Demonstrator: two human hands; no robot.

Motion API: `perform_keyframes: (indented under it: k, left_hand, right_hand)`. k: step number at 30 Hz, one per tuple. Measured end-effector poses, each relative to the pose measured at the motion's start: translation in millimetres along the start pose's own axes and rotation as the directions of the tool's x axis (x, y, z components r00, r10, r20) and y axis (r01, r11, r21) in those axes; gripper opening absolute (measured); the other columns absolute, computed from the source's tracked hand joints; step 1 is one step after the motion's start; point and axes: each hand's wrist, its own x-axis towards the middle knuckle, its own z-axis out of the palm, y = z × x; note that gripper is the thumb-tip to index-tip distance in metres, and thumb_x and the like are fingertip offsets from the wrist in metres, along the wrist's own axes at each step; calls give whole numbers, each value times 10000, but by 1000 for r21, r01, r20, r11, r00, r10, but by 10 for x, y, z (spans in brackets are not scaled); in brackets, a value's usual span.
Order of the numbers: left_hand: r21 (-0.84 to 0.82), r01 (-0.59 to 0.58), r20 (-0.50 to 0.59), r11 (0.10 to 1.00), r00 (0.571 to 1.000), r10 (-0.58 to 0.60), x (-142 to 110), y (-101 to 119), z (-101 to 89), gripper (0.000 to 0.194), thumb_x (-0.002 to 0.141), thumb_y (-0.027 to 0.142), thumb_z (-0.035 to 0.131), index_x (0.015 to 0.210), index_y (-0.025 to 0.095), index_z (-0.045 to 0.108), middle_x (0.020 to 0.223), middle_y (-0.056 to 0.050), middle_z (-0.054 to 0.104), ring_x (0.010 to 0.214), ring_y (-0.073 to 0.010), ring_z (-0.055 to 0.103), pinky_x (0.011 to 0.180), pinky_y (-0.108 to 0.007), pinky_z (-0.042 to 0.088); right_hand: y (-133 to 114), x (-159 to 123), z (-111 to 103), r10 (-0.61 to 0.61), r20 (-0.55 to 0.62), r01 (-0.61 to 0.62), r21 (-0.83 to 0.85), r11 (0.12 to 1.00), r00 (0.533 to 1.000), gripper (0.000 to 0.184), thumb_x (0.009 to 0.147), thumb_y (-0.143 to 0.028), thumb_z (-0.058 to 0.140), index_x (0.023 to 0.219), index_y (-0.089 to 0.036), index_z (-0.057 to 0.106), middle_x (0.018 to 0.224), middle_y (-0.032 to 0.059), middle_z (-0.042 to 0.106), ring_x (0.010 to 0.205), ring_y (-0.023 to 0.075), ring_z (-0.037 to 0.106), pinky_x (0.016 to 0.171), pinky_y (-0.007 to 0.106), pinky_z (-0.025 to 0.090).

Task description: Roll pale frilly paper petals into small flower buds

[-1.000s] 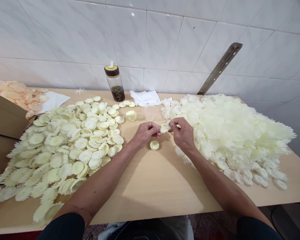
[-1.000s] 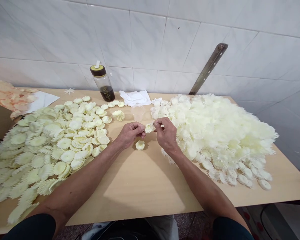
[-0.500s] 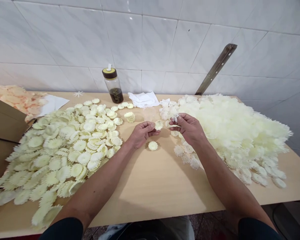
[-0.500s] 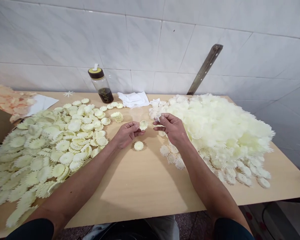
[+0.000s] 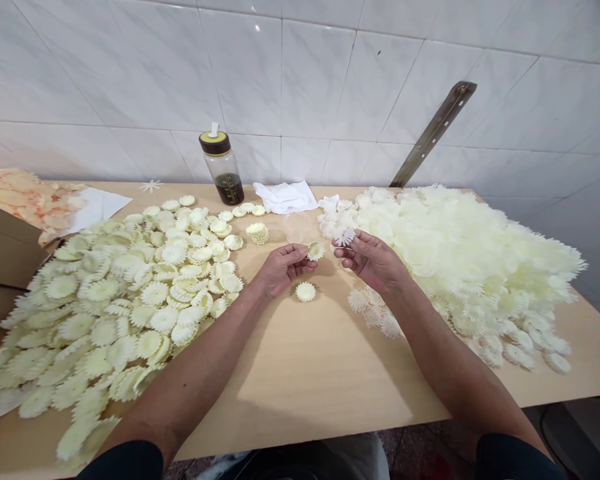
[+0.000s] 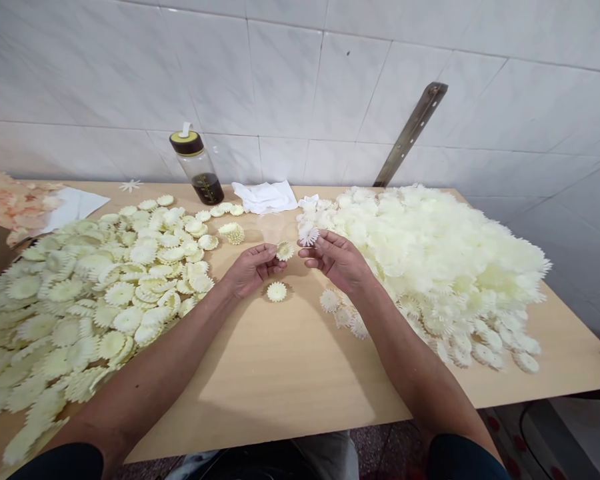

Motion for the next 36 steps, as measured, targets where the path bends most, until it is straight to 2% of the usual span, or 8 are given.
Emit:
perform_keyframes:
  k: [4,7,9,11,14,18,22,36]
  left_hand:
    - [3,-14,14,1000,1000,14,12,-13,-14,431,664,352,974,891,96,713,804,-65,724,735,-167,733,706,-261,578]
    - [-12,-10,16,1000,1000,11,20,-21,-22,411,675,334,966,899,96,716,805,-66,725,736,-160,728,721,-261,576]
    - [-23,0,14,1000,1000,1,22,-24,-23,390,678,309,962,898,100,718,817,-67,731,745,-158,728,733,-262,580]
    - [-28,3,12,1000,1000,-3,19,-24,-17,365,680,291,959,879,102,719,823,-70,737,746,-158,729,736,-264,585]
    - [-36,-4,15,999,1000,4,11,-22,-2,351,674,286,963,846,99,721,815,-72,740,751,-167,737,737,-267,596]
    - [-39,6,11,999,1000,-5,7,-37,13,341,686,283,962,852,96,730,802,-78,742,753,-167,742,720,-253,598]
    - [-22,45,48,999,998,-44,10,-74,23,356,713,314,956,890,93,741,801,-98,754,765,-170,747,710,-241,595]
    - [128,-25,76,991,997,15,-9,-122,83,445,689,455,960,849,86,768,793,-91,751,726,-149,705,739,-269,573]
  right_hand:
    - [-19,7,-44,-91,-68,89,-29,996,994,387,765,-542,896,953,-244,735,1034,63,792,943,242,779,761,368,675]
    - [-57,5,-135,-297,-201,236,-280,931,934,374,865,-573,794,1013,-234,737,1020,71,771,976,269,771,880,495,674]
    - [-88,4,-246,-548,-246,303,-621,722,800,353,934,-529,720,1096,-217,748,1115,103,754,1085,295,738,976,570,634]
    - [-116,3,-365,-763,-123,247,-903,351,634,304,952,-444,704,1122,-199,763,1338,159,686,1312,360,622,1105,640,531]
    - [-130,-13,-415,-830,74,186,-982,36,552,237,968,-332,690,1141,-188,765,1446,190,627,1404,404,545,1129,671,484]
    - [-39,-88,-116,-806,173,383,-921,71,566,150,1003,-259,670,1090,-232,788,1108,114,763,1062,262,735,936,462,633]
    - [174,-115,187,-728,274,509,-852,119,629,111,984,-268,714,1035,-258,812,1084,93,763,1031,229,749,919,402,639]
    - [431,-3,155,-714,267,540,-822,182,647,57,937,-260,781,976,-269,820,992,58,811,964,238,755,866,412,639]
